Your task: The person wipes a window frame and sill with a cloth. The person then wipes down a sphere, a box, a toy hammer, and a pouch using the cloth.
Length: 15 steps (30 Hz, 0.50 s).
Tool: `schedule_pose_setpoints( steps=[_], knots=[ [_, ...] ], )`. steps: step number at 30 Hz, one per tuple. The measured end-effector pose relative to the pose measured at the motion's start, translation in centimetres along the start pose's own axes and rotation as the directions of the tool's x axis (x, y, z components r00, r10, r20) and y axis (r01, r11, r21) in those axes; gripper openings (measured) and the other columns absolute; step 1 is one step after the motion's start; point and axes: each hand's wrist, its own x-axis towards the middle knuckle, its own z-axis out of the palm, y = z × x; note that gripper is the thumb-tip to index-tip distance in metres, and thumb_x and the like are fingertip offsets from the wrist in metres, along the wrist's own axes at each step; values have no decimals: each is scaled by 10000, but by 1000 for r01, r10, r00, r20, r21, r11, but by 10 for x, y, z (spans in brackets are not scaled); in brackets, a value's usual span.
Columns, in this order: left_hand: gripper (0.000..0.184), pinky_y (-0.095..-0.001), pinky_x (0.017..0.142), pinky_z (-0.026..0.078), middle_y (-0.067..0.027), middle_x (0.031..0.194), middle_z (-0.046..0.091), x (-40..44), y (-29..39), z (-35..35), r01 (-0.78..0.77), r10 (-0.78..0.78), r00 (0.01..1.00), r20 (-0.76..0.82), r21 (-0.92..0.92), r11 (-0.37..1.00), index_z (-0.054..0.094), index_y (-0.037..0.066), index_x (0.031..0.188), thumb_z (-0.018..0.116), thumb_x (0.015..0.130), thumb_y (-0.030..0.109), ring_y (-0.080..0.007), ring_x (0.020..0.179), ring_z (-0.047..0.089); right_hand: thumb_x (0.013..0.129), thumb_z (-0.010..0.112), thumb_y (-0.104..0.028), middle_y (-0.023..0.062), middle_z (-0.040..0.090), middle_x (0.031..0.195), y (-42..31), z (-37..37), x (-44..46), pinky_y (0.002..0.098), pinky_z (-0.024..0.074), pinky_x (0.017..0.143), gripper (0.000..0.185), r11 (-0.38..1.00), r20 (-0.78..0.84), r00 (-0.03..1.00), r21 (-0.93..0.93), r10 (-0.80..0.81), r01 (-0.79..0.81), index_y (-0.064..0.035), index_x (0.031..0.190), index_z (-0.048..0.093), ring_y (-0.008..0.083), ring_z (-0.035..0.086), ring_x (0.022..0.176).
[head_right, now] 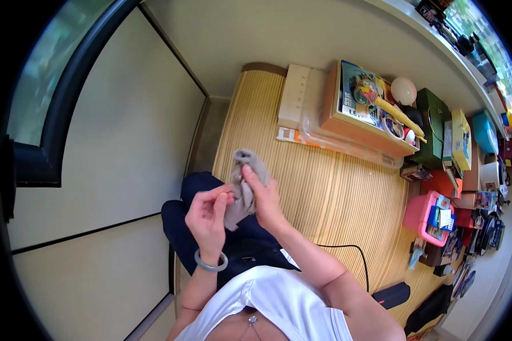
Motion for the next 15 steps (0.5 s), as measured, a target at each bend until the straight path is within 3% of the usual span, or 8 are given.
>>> schedule_pose_setpoints(
  steps=[1,2,4,6,10,12,14,15],
  knots=[
    [111,-261,754,551,-133,973,677,2,-11,-4,-316,331,944,-16,255,914,636,-40,972,649,862,-47,-160,828,656,933,629,-271,33,636,1021,-4,-2,0,253,481,799,364,988,1,999,151,44,-43,-18,1189,578,100,587,891],
    [111,-261,754,551,-133,973,677,3,-7,-8,-314,329,944,-16,258,914,636,-40,972,649,862,-47,-160,828,656,930,633,-271,43,628,1057,-9,-3,-2,262,479,826,392,951,7,996,298,89,-87,-16,1217,557,99,584,929],
    [172,-269,723,552,-122,952,660,6,3,-12,-570,621,767,158,611,549,692,-4,947,688,796,-88,-192,818,649,915,652,-245,47,608,1112,-18,-2,-11,279,465,886,440,955,62,997,292,41,-57,-11,1261,513,98,569,1010],
    [212,-279,692,549,-113,930,637,5,-2,-12,-578,622,767,157,588,566,718,23,925,709,751,-99,-220,796,643,891,677,-173,49,621,1108,-21,1,-19,280,472,903,451,991,197,971,16,-133,133,-3,1269,497,105,581,1017],
    [242,-260,735,532,-95,986,605,6,9,-11,-502,484,856,184,524,689,686,-16,992,720,758,-70,-181,828,630,853,695,-57,55,643,1060,-19,5,-16,271,515,844,386,994,86,990,37,-110,108,20,1201,547,114,616,924],
    [232,-243,762,519,-80,985,609,2,10,-6,-160,158,987,30,97,982,662,-50,1009,719,784,-37,-142,854,615,854,697,-57,50,643,1048,-17,8,-18,269,519,821,337,994,75,991,22,-109,108,23,1159,577,111,616,906],
    [190,-235,746,519,-67,971,623,1,2,-8,-203,201,979,30,183,962,654,-68,1006,693,828,-16,-117,841,615,857,695,-60,47,645,1057,-13,8,-20,263,507,833,329,988,85,984,-1,-155,155,29,1152,580,107,606,932],
    [172,-231,735,520,-64,957,629,1,2,-10,-118,118,993,14,156,981,657,-67,1004,681,844,-9,-115,817,621,857,695,-60,47,645,1057,-11,8,-20,263,507,833,329,988,86,984,-1,-154,154,29,1152,580,107,606,932]
  ],
)
